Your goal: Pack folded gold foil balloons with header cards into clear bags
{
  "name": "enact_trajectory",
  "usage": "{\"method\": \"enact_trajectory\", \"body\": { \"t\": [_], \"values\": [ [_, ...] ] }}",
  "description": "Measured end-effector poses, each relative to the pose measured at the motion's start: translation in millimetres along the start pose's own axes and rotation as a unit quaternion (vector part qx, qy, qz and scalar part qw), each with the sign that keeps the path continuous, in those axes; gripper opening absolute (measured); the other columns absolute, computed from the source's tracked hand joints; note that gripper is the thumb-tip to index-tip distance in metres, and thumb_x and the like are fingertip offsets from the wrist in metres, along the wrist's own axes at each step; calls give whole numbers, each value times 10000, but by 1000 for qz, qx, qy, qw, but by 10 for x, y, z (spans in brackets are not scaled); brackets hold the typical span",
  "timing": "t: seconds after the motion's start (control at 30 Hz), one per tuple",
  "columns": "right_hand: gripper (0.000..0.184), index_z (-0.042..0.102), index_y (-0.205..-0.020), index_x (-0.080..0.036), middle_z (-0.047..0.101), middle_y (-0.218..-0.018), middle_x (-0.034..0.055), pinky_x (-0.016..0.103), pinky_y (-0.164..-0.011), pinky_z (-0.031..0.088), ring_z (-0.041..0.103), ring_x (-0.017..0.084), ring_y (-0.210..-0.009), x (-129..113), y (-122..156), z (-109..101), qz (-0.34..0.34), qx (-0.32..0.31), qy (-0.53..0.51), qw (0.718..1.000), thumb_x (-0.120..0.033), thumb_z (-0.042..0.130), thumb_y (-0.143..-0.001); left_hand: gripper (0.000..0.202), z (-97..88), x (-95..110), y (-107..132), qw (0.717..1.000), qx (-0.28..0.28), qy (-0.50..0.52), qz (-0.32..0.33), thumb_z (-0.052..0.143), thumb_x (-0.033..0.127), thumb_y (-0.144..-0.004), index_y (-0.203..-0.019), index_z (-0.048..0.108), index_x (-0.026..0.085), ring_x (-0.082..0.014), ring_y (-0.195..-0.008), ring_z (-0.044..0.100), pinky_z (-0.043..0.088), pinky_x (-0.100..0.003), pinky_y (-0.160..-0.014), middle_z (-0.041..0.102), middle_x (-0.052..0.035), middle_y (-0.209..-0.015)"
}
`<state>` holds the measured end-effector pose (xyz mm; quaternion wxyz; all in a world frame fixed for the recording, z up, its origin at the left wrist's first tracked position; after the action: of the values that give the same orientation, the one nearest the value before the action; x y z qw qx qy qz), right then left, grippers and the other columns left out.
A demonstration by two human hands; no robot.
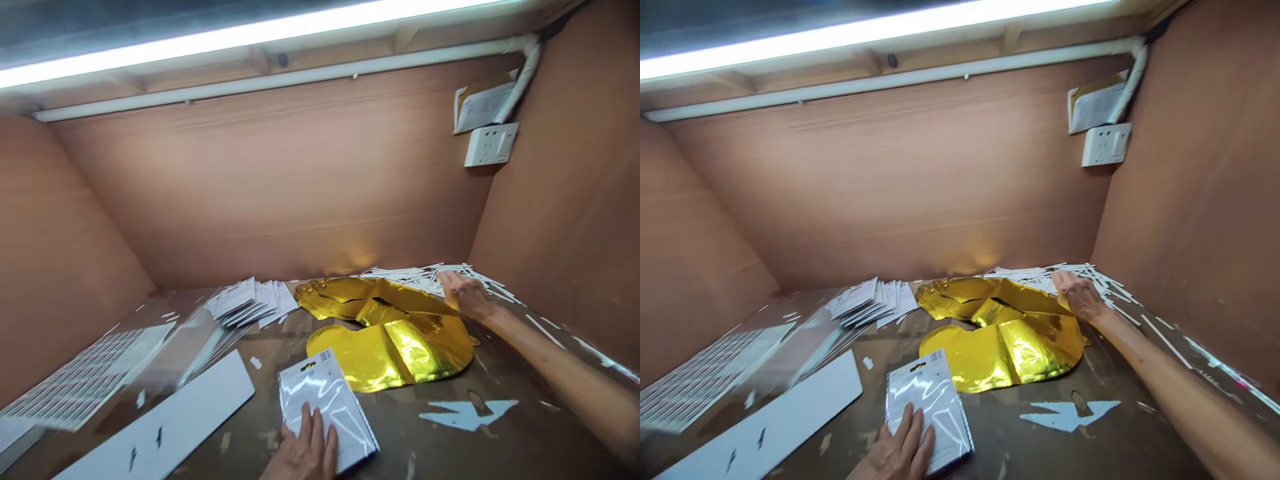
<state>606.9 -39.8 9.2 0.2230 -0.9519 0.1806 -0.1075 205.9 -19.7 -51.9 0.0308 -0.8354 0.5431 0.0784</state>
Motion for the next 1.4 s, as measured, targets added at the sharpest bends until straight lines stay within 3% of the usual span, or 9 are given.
{"method": "enact_trajectory", "body": {
  "t": [0.1,0.23,0.33,0.43,0.67,0.87,1.07,1.27,1.4],
  "values": [
    [283,548,-988,-38,581,-979,161,284,-811,381,529,199,-946,-293,189,-458,-11,81,-52,995,-135,321,-849,532,-113,50,16,992,-107,16,67,420,158,-747,-1255,334,27,-463,-1137,320,397,-608,-723,348,-322,-1240],
    [163,598,-865,-148,641,-854,52,241,-787,429,582,150,-821,-837,718,-1260,-10,195,-210,958,-243,485,-795,596,-280,78,91,988,-124,17,88,430,178,-709,-1244,272,-30,-459,-1155,289,411,-574,-741,307,-345,-1241],
    [97,631,-800,-215,659,-764,-11,207,-651,487,612,125,-694,-1194,1119,-1718,-21,190,-374,907,-264,575,-736,422,-362,65,77,993,-93,20,73,400,123,-708,-1117,407,15,-370,-1065,437,446,-478,-744,465,-273,-1116],
    [107,640,-820,-246,673,-771,-32,186,-636,508,624,114,-685,-1432,1357,-1940,-57,170,-424,888,-263,601,-722,281,-503,-14,-27,992,-87,73,55,419,122,-695,-965,494,93,-259,-834,565,470,-353,-683,586,-159,-911],
    [98,611,-839,-171,671,-747,17,211,-652,491,622,123,-681,-1788,1421,-1965,-178,228,-315,904,-152,566,-754,170,-844,-174,-236,990,-113,71,43,464,159,-646,-746,600,136,-195,-601,572,394,-242,-474,632,-100,-713],
    [129,594,-830,-135,661,-733,41,209,-596,448,610,114,-653,-2013,1464,-1899,-238,249,-242,907,-59,509,-772,234,-862,-204,-217,992,-85,83,35,446,166,-665,-840,600,155,-192,-645,570,390,-237,-491,636,-91,-792],
    [131,578,-844,-136,658,-729,40,207,-646,441,605,116,-675,-1999,1538,-2079,-236,269,-257,897,-55,514,-763,197,-875,-226,-234,992,-71,93,47,430,213,-714,-795,598,147,-196,-631,568,388,-243,-488,623,-95,-757],
    [169,592,-829,-141,640,-696,34,221,-558,398,580,117,-614,-2026,1519,-1807,-240,245,-226,912,-45,463,-776,182,-887,-199,-239,993,-70,82,43,436,230,-713,-758,593,149,-197,-623,572,399,-245,-486,624,-100,-748],
    [255,605,-670,-156,576,-579,18,238,-490,318,519,111,-515,-2116,1332,-1395,-214,84,-189,955,-103,399,-811,159,-834,-96,-177,992,-87,77,40,467,169,-690,-795,584,140,-198,-650,586,431,-249,-547,628,-102,-748]
  ]
}}
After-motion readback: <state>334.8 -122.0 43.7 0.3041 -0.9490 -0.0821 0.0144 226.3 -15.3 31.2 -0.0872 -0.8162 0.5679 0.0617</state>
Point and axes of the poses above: each hand's wrist, its own y-axis away from the middle knuckle, its own z-axis out of the palm, x = y × z, the point moved 4 cm from there along -y, towards the middle knuckle
